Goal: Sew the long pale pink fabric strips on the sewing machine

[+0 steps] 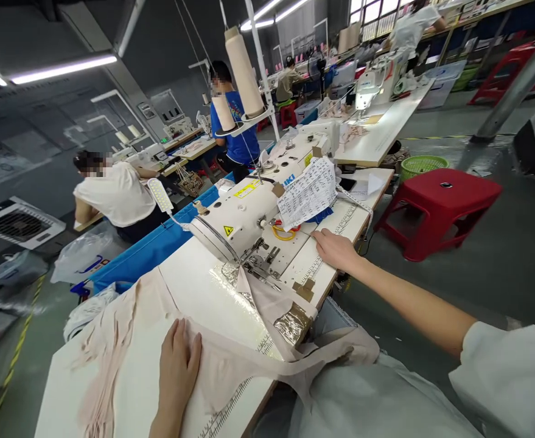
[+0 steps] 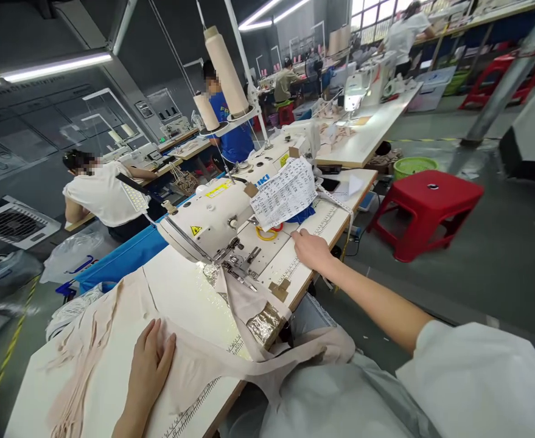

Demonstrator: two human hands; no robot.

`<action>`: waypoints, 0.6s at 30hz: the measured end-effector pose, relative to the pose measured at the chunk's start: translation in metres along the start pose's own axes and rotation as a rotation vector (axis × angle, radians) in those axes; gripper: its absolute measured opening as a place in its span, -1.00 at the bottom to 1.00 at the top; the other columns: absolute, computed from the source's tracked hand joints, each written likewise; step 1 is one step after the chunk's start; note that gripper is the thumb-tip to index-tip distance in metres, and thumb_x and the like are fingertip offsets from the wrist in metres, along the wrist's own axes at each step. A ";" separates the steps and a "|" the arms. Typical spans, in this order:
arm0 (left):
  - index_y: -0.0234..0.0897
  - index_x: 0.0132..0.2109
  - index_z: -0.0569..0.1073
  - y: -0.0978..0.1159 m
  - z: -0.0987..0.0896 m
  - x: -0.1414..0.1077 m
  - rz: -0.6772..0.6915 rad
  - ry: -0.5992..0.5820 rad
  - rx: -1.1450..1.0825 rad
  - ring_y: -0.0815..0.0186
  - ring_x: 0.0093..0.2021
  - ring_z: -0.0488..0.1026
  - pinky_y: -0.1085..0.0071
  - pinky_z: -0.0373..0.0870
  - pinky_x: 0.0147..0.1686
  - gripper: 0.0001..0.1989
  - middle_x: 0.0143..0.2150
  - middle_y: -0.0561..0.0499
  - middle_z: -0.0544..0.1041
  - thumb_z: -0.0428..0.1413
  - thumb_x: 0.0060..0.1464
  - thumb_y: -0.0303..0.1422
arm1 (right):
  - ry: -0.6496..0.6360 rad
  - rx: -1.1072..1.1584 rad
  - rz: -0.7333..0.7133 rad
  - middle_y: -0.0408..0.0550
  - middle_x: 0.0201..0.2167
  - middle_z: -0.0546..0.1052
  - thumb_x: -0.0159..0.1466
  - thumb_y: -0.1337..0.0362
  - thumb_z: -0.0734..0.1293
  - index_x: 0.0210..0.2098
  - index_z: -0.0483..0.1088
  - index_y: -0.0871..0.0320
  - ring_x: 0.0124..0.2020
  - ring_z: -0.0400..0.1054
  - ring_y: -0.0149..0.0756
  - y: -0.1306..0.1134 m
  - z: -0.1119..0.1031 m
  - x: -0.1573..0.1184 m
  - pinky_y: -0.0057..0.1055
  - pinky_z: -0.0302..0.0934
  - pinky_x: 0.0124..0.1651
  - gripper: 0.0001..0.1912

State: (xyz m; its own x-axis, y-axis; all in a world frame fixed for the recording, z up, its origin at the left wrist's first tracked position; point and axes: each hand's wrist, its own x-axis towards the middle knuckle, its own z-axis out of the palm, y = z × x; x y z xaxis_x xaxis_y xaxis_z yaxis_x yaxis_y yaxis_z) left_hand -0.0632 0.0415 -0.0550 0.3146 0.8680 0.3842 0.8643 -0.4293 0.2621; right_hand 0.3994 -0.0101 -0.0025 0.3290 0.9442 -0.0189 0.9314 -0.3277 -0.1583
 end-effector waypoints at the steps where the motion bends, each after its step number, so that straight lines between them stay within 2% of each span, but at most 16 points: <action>1: -0.35 0.21 0.29 0.002 -0.002 0.000 -0.010 -0.003 -0.008 -0.04 0.26 0.24 -0.07 0.26 0.21 -0.44 0.24 -0.29 0.30 -0.11 0.23 -0.06 | 0.003 -0.009 0.002 0.25 0.02 0.39 0.39 0.35 -0.03 0.21 0.18 0.25 -0.15 0.44 -0.08 -0.004 0.002 0.004 -0.31 0.25 -0.28 -0.55; 5: -0.29 0.14 0.38 0.010 -0.006 0.000 -0.017 -0.051 -0.035 0.02 0.17 0.32 -0.03 0.33 0.16 -0.53 0.16 -0.21 0.38 -0.09 0.23 -0.11 | 0.007 -0.033 -0.029 0.30 0.02 0.38 0.39 0.35 -0.05 0.23 0.17 0.30 -0.15 0.43 -0.08 -0.031 0.008 0.015 -0.31 0.25 -0.30 -0.52; 9: -0.28 0.14 0.38 0.011 -0.007 0.000 0.013 -0.056 -0.031 0.04 0.15 0.33 -0.03 0.34 0.14 -0.54 0.14 -0.19 0.41 -0.09 0.25 -0.13 | -0.014 -0.017 -0.177 0.15 0.02 0.40 0.39 0.29 0.00 0.22 0.22 0.17 -0.17 0.43 -0.17 -0.051 0.012 0.019 -0.37 0.24 -0.31 -0.54; 11: -0.27 0.16 0.36 0.010 -0.008 -0.001 0.024 -0.064 -0.030 0.05 0.16 0.33 -0.02 0.35 0.13 -0.54 0.16 -0.19 0.39 -0.08 0.25 -0.13 | -0.014 -0.011 -0.212 0.10 0.02 0.41 0.40 0.28 0.01 0.22 0.24 0.12 -0.18 0.42 -0.21 -0.050 0.013 0.022 -0.39 0.23 -0.31 -0.54; 14: -0.24 0.20 0.32 0.008 -0.008 -0.003 0.035 -0.071 -0.050 0.05 0.19 0.31 -0.02 0.36 0.13 -0.55 0.20 -0.17 0.36 -0.09 0.26 -0.15 | 0.032 -0.028 -0.129 0.23 0.02 0.41 0.38 0.36 -0.01 0.23 0.22 0.28 -0.14 0.39 -0.13 -0.040 0.013 0.030 -0.35 0.22 -0.28 -0.51; 16: -0.22 0.20 0.32 0.006 -0.007 -0.004 0.047 -0.066 -0.062 0.05 0.19 0.30 -0.02 0.35 0.14 -0.57 0.21 -0.17 0.35 -0.11 0.27 -0.19 | 0.076 -0.048 -0.074 0.32 0.03 0.39 0.36 0.40 -0.02 0.20 0.24 0.38 -0.05 0.33 -0.04 -0.033 0.013 0.036 -0.29 0.22 -0.18 -0.51; 18: -0.22 0.19 0.33 0.006 -0.007 -0.004 0.056 -0.055 -0.068 0.05 0.18 0.31 -0.03 0.35 0.13 -0.58 0.20 -0.17 0.35 -0.11 0.27 -0.21 | 0.108 -0.063 -0.076 0.34 0.06 0.38 0.35 0.43 0.00 0.16 0.29 0.40 0.06 0.25 0.01 -0.029 0.013 0.041 -0.25 0.17 -0.03 -0.53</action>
State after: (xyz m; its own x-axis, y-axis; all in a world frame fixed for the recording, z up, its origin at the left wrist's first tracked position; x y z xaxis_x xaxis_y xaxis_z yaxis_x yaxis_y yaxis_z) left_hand -0.0623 0.0338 -0.0489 0.3847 0.8536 0.3513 0.8168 -0.4921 0.3013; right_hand 0.3833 0.0383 -0.0118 0.2690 0.9581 0.0981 0.9611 -0.2603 -0.0925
